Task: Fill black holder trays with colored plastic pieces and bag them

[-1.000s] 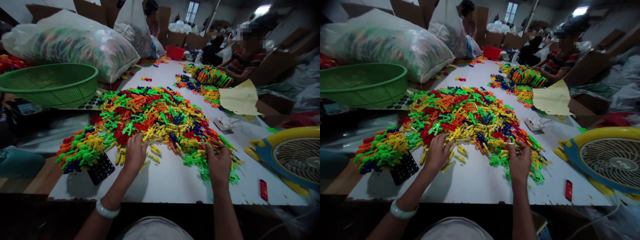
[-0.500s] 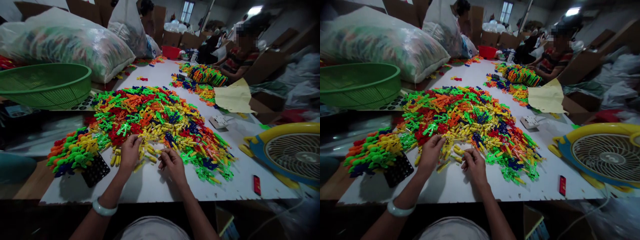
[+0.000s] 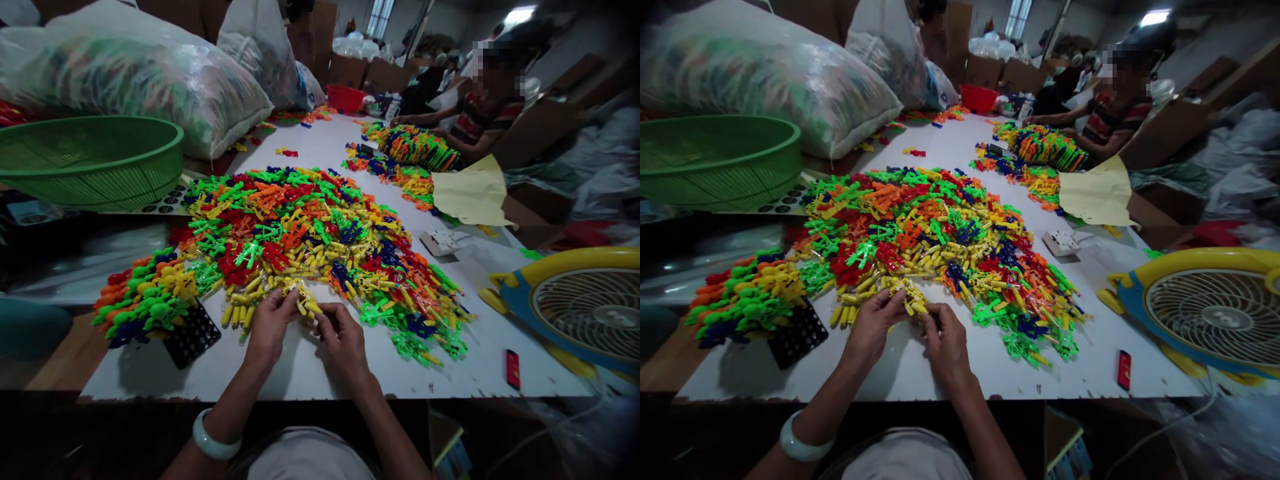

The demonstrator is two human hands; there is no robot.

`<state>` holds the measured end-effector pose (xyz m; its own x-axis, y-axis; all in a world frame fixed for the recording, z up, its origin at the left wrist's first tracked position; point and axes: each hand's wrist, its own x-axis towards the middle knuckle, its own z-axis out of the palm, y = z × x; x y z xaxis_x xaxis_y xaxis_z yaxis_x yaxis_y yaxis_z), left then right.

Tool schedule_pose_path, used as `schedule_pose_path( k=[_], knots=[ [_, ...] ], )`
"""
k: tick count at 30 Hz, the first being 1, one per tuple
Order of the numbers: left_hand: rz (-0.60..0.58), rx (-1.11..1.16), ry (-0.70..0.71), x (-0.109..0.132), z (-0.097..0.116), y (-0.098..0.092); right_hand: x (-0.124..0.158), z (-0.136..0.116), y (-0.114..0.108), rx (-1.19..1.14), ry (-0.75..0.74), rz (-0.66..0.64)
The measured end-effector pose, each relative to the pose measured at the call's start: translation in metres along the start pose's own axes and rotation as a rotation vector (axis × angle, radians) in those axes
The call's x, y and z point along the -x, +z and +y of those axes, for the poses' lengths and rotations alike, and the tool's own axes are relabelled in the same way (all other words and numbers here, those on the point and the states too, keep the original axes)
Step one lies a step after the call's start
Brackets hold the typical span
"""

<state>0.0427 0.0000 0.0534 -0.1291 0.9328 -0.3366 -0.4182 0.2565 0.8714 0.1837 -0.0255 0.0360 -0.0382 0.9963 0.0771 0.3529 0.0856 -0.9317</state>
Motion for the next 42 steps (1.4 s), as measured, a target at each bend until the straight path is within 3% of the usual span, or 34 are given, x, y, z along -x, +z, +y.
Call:
schedule_pose_path(
  k=[7, 12, 14, 19, 22, 25, 27, 29, 30, 32, 34, 37, 39, 42],
  knots=[
    [0.041, -0.006, 0.138, 0.008, -0.015, 0.006, 0.005, 0.0, 0.011, -0.127, 0.1, 0.099],
    [0.18, -0.244, 0.283, 0.015, -0.024, 0.005, 0.008, -0.001, 0.015, -0.102, 0.036, 0.169],
    [0.195, -0.232, 0.295, 0.017, -0.023, 0.003, 0.007, -0.003, 0.02, -0.142, 0.031, 0.198],
    [0.121, 0.177, 0.019, 0.008, -0.019, 0.006, -0.009, -0.002, 0.028, -0.533, 0.284, 0.06],
    [0.061, 0.17, -0.059, 0.005, -0.014, 0.01, -0.016, 0.002, 0.01, -0.536, 0.299, 0.018],
    [-0.005, 0.005, 0.042, 0.006, -0.001, 0.0, -0.018, 0.007, -0.037, -0.326, 0.17, 0.24],
    [0.044, -0.234, 0.213, 0.006, 0.01, -0.016, -0.021, 0.014, -0.07, -0.027, 0.024, 0.566],
    [0.132, -0.587, 0.404, 0.006, 0.017, -0.034, -0.025, 0.021, -0.089, 0.311, -0.126, 0.753],
    [0.168, -0.769, 0.482, 0.005, 0.017, -0.041, -0.026, 0.022, -0.09, 0.416, -0.199, 0.738],
    [0.194, -1.048, 0.591, 0.003, 0.012, -0.047, -0.026, 0.023, -0.073, 0.48, -0.299, 0.522],
    [0.156, -1.17, 0.64, 0.003, 0.002, -0.045, -0.026, 0.019, -0.04, 0.484, -0.33, 0.236],
    [0.078, -1.214, 0.674, 0.004, -0.013, -0.034, -0.031, 0.01, 0.01, 0.648, -0.321, -0.031],
    [0.075, -1.224, 0.686, 0.005, -0.017, -0.03, -0.036, 0.004, 0.032, 0.792, -0.295, -0.142],
    [0.119, -1.228, 0.7, 0.003, -0.015, -0.034, -0.042, -0.001, 0.046, 0.984, -0.249, -0.193]
  ],
)
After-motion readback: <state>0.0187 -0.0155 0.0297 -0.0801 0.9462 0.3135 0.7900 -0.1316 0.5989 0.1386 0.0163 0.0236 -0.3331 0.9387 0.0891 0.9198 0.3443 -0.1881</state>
